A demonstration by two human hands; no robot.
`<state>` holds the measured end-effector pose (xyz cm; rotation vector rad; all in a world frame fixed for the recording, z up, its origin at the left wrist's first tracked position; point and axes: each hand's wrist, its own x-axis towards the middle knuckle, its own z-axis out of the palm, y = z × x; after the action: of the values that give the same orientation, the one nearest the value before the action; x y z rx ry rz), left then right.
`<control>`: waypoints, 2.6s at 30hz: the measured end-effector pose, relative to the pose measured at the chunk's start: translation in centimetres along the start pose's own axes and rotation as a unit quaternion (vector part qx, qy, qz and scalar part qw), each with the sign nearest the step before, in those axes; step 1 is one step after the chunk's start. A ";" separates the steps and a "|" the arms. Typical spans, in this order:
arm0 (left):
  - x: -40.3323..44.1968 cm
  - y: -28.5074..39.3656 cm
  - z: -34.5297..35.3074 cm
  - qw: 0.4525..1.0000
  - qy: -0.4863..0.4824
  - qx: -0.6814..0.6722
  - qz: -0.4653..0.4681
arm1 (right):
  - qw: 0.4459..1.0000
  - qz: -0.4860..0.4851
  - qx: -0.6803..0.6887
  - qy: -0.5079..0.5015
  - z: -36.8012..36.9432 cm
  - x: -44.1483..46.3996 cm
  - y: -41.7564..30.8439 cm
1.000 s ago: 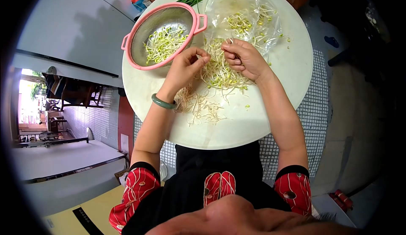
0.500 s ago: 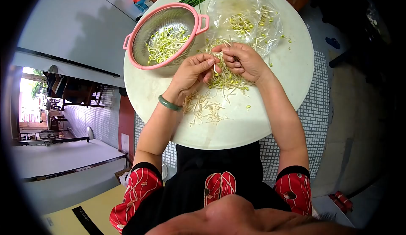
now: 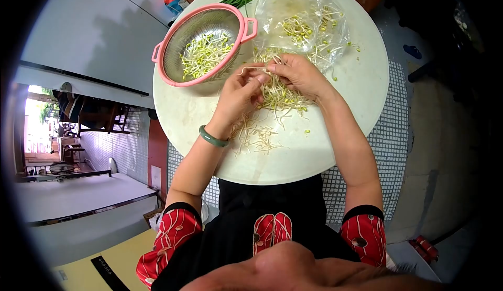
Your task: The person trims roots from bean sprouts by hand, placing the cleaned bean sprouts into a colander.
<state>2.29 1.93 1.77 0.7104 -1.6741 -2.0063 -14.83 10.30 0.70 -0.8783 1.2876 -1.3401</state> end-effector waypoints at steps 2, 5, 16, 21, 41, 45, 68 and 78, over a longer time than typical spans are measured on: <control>0.0 -0.2 -0.1 0.991 0.059 0.086 0.089 | 1.000 0.000 0.001 0.007 0.2 -0.3 -0.3; 0.4 -0.8 -1.5 0.962 0.076 0.203 0.164 | 1.000 -0.001 -0.023 0.004 0.2 -0.3 -0.2; -0.7 1.3 -3.0 0.777 0.085 0.576 0.240 | 0.969 0.027 0.230 -0.087 -0.6 -0.4 -0.3; -2.5 3.2 -5.9 0.725 -0.149 0.669 0.062 | 0.922 -0.004 0.375 -0.092 -1.9 0.2 0.0; 0.7 0.4 -2.8 0.999 0.036 0.037 -0.003 | 0.974 0.037 0.218 -0.041 -0.5 0.2 0.2; 1.1 0.0 -2.1 0.997 -0.044 0.043 -0.035 | 0.984 0.039 0.165 -0.060 0.2 -0.1 0.0; -0.8 1.0 -0.9 0.866 0.016 0.467 0.178 | 0.996 -0.009 -0.050 -0.070 0.4 0.4 2.0; -0.8 0.8 -0.7 0.832 0.047 0.509 0.215 | 0.984 0.000 -0.159 -0.074 0.3 0.0 1.3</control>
<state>3.32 1.75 2.55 0.6244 -2.5157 -0.6507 -14.31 10.40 -0.49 -1.1751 1.4052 -1.0602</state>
